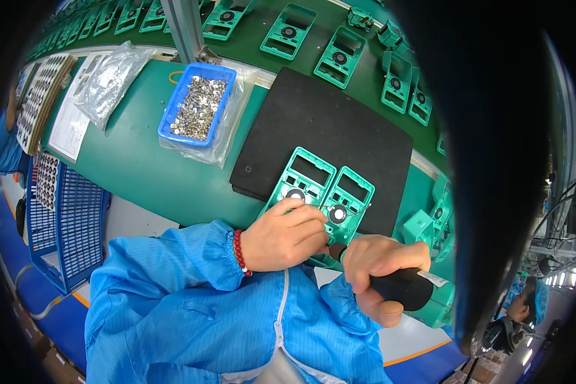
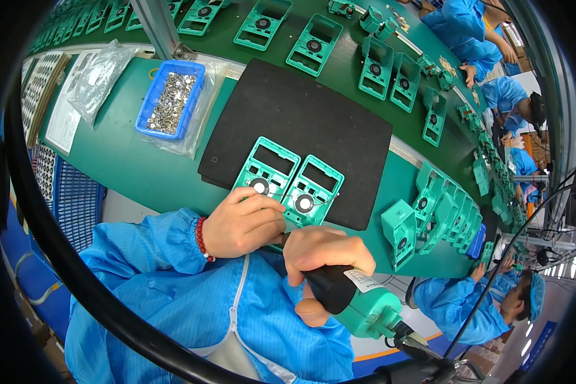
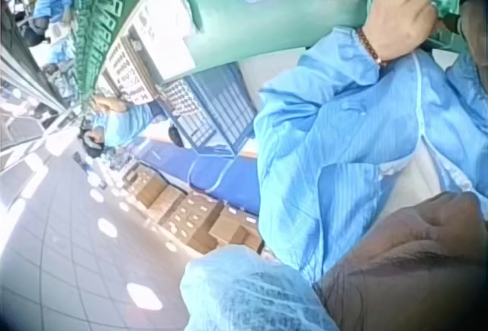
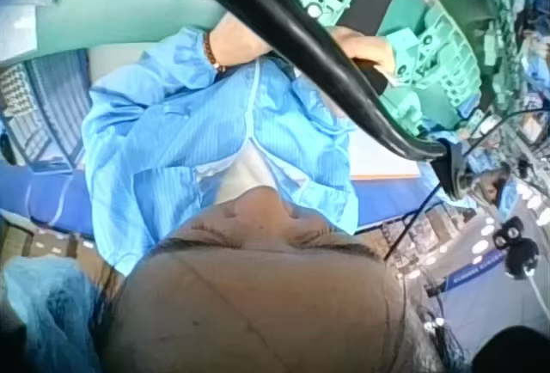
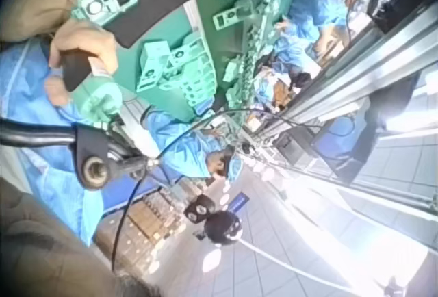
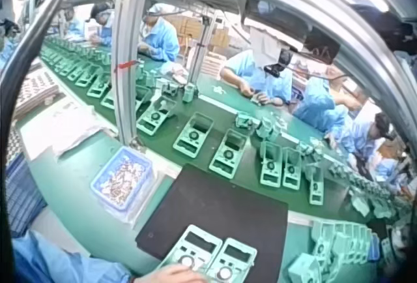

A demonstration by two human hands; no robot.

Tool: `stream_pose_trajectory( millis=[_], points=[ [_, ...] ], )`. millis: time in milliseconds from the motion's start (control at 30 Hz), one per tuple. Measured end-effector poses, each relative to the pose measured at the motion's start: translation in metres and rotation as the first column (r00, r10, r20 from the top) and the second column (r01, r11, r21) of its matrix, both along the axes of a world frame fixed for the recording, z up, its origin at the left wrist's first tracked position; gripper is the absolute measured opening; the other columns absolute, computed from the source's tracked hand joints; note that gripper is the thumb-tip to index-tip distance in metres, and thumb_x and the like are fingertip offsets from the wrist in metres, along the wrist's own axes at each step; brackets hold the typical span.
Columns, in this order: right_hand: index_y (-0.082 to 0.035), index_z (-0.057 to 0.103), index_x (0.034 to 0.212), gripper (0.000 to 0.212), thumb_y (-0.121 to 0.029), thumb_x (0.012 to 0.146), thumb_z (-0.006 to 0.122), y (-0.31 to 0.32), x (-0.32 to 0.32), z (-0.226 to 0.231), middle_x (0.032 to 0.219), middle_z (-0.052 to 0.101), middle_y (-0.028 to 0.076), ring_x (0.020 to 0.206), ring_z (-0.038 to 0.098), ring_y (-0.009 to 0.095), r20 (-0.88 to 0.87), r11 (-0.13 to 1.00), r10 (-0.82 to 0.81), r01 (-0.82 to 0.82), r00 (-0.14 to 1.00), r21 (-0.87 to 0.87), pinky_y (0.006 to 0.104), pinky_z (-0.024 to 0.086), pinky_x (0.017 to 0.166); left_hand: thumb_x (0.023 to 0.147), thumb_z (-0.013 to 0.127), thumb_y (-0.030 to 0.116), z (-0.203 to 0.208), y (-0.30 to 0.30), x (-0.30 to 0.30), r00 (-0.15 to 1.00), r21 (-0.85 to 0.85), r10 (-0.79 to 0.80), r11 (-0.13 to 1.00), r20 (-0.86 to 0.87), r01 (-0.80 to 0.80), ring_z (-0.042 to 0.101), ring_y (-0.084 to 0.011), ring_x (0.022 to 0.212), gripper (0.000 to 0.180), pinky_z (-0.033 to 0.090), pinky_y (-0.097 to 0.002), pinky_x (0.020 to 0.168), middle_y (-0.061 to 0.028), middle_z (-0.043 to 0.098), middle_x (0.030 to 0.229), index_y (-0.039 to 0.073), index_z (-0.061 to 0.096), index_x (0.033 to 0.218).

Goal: The person assembles the outer green casing of electronic devices by securing small screws into the electronic case with an electric screwdriver.

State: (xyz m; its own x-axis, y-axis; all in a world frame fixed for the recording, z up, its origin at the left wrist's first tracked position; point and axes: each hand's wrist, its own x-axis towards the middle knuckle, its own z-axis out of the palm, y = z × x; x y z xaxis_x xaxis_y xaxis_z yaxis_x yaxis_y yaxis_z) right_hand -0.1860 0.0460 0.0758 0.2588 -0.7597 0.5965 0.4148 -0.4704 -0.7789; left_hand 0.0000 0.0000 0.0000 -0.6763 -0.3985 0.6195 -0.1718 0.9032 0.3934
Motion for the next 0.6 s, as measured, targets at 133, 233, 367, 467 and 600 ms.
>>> stream_pose_trajectory(
  millis=[133, 233, 367, 467, 600],
  points=[
    [-0.002, 0.048, 0.109, 0.051, -0.038, 0.086, 0.077, 0.003, 0.008, 0.005, 0.069, 0.056, 0.007, 0.055, 0.052, 0.016, -0.029, 0.962, -0.27, 0.27, 0.962, 0.023, 0.0305, 0.042, 0.052, 0.071, 0.079, 0.038, 0.025, -0.004, 0.009, 0.996, 0.121, 0.09, 0.988, 0.018, -0.091, 0.06, -0.0228, 0.105, 0.046, 0.044, -0.0379, 0.089, -0.0071, 0.062, 0.112, 0.007, 0.064, 0.101],
    [-0.005, 0.046, 0.101, 0.046, -0.05, 0.097, 0.058, -0.006, 0.003, 0.002, 0.059, 0.047, 0.002, 0.045, 0.038, 0.01, -0.077, 0.759, -0.649, 0.651, 0.757, -0.003, 0.0264, 0.031, 0.043, 0.079, 0.077, 0.023, 0.042, -0.032, 0.038, 0.946, 0.053, 0.305, 0.949, 0.113, -0.312, 0.061, -0.0276, 0.105, 0.035, 0.047, -0.0373, 0.088, -0.01, 0.062, 0.12, 0.007, 0.064, 0.108],
    [-0.004, 0.047, 0.1, 0.043, -0.045, 0.097, 0.061, -0.018, -0.004, -0.012, 0.061, 0.045, 0.003, 0.046, 0.038, 0.011, -0.098, 0.713, -0.691, 0.698, 0.716, 0.068, 0.028, 0.032, 0.044, 0.091, 0.056, -0.002, 0.037, -0.092, 0.094, 0.79, 0.125, 0.611, 0.781, 0.053, -0.612, 0.06, -0.0415, 0.091, 0.015, 0.049, -0.0439, 0.078, -0.0199, 0.059, 0.1, -0.001, 0.06, 0.106],
    [-0.004, 0.048, 0.101, 0.044, -0.045, 0.094, 0.063, -0.019, -0.004, -0.017, 0.061, 0.046, 0.004, 0.047, 0.039, 0.011, -0.129, 0.69, -0.701, 0.713, 0.701, 0.123, 0.0272, 0.034, 0.045, 0.091, 0.059, 0.001, 0.029, -0.129, 0.15, 0.68, -0.001, 0.657, 0.719, 0.326, -0.695, 0.06, -0.0377, 0.087, 0.01, 0.049, -0.0432, 0.076, -0.0176, 0.058, 0.096, -0.001, 0.06, 0.101],
    [-0.004, 0.048, 0.101, 0.044, -0.044, 0.094, 0.064, -0.019, -0.01, -0.027, 0.06, 0.045, 0.003, 0.047, 0.039, 0.01, -0.168, 0.66, -0.718, 0.738, 0.675, 0.142, 0.027, 0.034, 0.045, 0.087, 0.066, 0.004, 0.03, -0.144, 0.163, 0.725, 0.018, 0.453, 0.842, 0.519, -0.539, 0.061, -0.0367, 0.082, 0.011, 0.049, -0.0435, 0.072, -0.0168, 0.059, 0.093, -0.001, 0.061, 0.096]
  ],
)
